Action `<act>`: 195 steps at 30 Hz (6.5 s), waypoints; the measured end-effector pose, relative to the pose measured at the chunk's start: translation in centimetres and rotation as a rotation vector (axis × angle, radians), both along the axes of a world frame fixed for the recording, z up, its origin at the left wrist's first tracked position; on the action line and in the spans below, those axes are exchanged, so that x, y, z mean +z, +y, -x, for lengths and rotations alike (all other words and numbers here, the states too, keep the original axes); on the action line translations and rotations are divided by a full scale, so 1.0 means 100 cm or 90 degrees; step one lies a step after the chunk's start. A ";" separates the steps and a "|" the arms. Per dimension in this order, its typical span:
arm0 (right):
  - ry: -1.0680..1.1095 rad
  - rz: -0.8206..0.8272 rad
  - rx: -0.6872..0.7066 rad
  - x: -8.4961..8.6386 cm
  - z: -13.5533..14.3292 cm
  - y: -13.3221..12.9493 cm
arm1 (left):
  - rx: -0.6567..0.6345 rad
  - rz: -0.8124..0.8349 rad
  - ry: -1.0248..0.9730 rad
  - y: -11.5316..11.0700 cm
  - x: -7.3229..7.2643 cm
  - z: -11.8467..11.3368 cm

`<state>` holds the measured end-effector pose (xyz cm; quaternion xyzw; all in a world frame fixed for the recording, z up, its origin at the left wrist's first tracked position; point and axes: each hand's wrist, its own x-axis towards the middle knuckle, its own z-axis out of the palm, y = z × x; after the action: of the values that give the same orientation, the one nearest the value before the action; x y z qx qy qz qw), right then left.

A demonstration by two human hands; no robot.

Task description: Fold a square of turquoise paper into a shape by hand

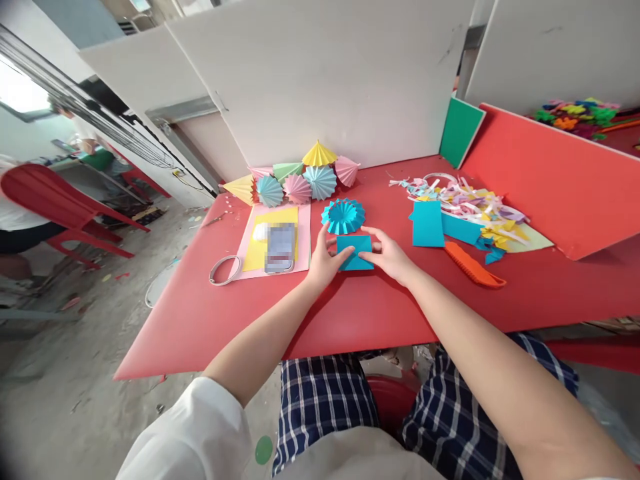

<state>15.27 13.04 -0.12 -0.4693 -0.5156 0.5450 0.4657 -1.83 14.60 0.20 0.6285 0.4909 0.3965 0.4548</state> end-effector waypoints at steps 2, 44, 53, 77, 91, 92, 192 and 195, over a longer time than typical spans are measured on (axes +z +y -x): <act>-0.028 -0.001 0.019 0.000 -0.002 0.006 | -0.020 0.019 -0.029 0.008 -0.008 -0.004; -0.228 0.033 -0.027 0.021 -0.015 -0.005 | -0.147 0.050 -0.032 -0.002 -0.005 -0.005; -0.257 0.011 -0.011 0.015 -0.017 -0.004 | -0.171 0.015 -0.028 -0.002 -0.005 -0.005; -0.192 0.129 0.007 0.013 -0.016 -0.006 | -0.159 -0.013 0.020 -0.006 0.001 -0.003; -0.203 0.119 0.024 0.018 -0.016 -0.007 | -0.171 -0.007 0.022 -0.007 0.002 -0.002; -0.203 0.117 0.024 0.018 -0.016 -0.007 | -0.169 -0.009 0.023 -0.007 0.002 -0.002; -0.537 -0.182 0.184 0.016 -0.007 -0.018 | -0.377 -0.431 0.589 -0.047 0.004 0.047; -0.550 -0.193 0.189 0.015 -0.007 -0.018 | -0.378 -0.427 0.597 -0.047 0.004 0.049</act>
<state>15.99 11.23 1.38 -0.5009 -0.7970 0.2795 0.1891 -6.71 9.91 0.60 0.9519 0.2920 0.0691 0.0618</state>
